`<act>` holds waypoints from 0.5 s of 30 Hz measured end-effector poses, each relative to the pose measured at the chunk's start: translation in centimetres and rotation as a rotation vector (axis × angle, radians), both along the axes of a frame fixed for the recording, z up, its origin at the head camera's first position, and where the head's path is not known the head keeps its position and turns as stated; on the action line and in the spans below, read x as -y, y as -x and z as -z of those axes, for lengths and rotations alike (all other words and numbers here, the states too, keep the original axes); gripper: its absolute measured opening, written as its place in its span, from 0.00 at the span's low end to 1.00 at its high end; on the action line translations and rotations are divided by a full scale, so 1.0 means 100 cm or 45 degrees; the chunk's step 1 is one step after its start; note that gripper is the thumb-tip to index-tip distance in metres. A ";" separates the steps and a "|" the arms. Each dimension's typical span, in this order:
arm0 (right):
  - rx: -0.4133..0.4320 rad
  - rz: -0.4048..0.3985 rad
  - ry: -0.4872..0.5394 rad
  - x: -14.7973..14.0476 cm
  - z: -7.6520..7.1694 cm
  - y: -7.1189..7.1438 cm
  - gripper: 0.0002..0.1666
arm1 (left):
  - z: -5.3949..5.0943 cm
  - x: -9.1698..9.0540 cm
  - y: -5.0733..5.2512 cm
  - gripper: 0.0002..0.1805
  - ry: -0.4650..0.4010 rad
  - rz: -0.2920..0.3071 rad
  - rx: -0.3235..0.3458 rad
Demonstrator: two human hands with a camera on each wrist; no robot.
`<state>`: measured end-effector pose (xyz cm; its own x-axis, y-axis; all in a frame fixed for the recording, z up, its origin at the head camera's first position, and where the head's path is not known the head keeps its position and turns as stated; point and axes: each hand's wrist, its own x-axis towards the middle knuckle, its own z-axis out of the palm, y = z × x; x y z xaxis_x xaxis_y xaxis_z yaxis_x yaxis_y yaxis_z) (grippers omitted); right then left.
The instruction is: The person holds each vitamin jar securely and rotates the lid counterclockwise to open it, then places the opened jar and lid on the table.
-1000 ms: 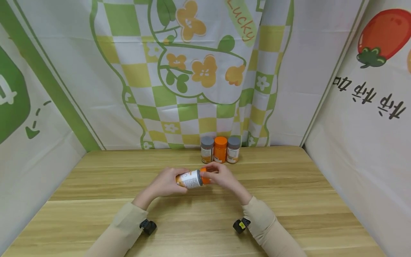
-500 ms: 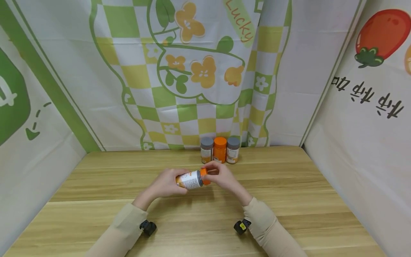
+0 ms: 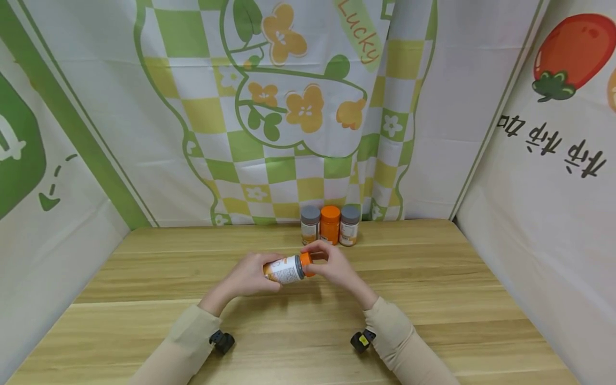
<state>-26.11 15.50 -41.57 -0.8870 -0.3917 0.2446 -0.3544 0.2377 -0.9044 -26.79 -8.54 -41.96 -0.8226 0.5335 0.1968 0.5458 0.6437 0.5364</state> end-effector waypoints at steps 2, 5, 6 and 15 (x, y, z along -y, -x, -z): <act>-0.008 -0.007 0.010 0.000 0.000 0.000 0.22 | 0.000 0.000 0.000 0.33 -0.003 0.000 -0.001; -0.025 -0.018 0.022 0.000 0.000 0.000 0.22 | -0.001 0.000 0.000 0.32 -0.002 -0.004 0.000; -0.029 -0.021 0.025 0.000 0.000 0.000 0.21 | -0.001 0.000 0.000 0.32 -0.002 -0.007 0.003; -0.088 -0.118 0.110 -0.002 0.008 0.003 0.23 | 0.000 0.000 0.000 0.32 -0.009 -0.020 0.030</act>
<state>-26.45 15.68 -42.36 -0.8280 -0.4457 0.3404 -0.4334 0.1234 -0.8927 -26.84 -8.55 -41.96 -0.8354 0.5190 0.1810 0.5226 0.6481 0.5540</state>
